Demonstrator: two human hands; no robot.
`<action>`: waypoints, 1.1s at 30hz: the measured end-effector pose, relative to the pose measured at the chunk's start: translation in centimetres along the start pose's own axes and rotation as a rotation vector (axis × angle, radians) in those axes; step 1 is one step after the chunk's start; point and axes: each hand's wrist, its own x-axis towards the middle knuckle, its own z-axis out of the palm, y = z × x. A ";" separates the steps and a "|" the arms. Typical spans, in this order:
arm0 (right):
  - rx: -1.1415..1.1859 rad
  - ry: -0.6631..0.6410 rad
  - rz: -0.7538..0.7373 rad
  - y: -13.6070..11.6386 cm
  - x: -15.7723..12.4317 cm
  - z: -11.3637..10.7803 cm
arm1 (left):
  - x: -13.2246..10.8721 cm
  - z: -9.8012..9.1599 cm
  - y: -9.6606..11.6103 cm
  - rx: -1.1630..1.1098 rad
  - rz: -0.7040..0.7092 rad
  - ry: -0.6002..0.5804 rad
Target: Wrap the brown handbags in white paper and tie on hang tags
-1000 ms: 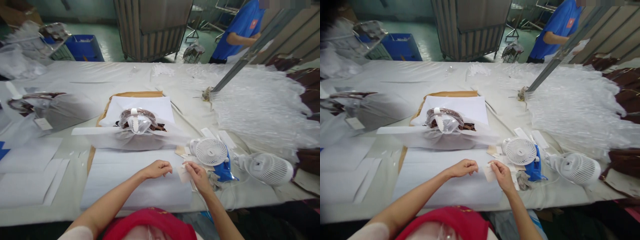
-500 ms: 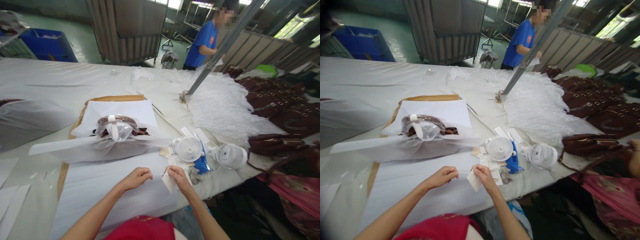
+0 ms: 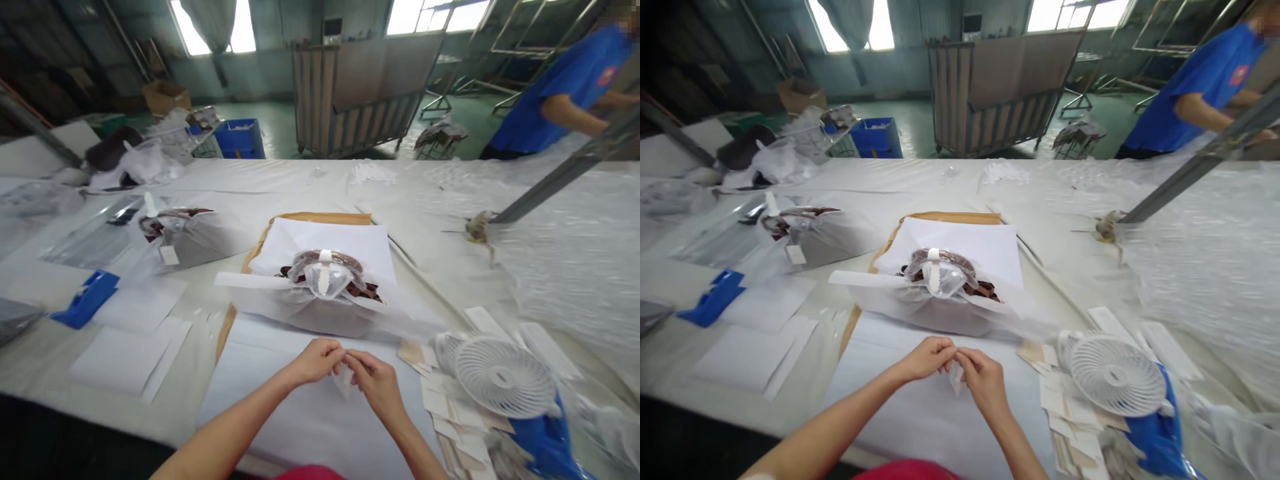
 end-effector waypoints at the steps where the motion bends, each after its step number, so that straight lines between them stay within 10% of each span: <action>1: -0.046 0.005 -0.056 -0.5 0.6 0.0 | -0.4 -0.8 0.4 0.037 0.028 0.046; 9: -0.239 0.077 -0.081 -2.9 0.1 1.5 | -2.2 -11.3 3.5 0.640 0.376 0.998; 13: -0.257 0.095 0.036 -2.7 -0.3 2.1 | 0.8 -15.2 2.2 0.848 0.354 0.805; 33: -0.139 0.227 -0.127 -7.8 6.5 4.8 | -0.2 -16.0 2.3 0.590 0.140 0.584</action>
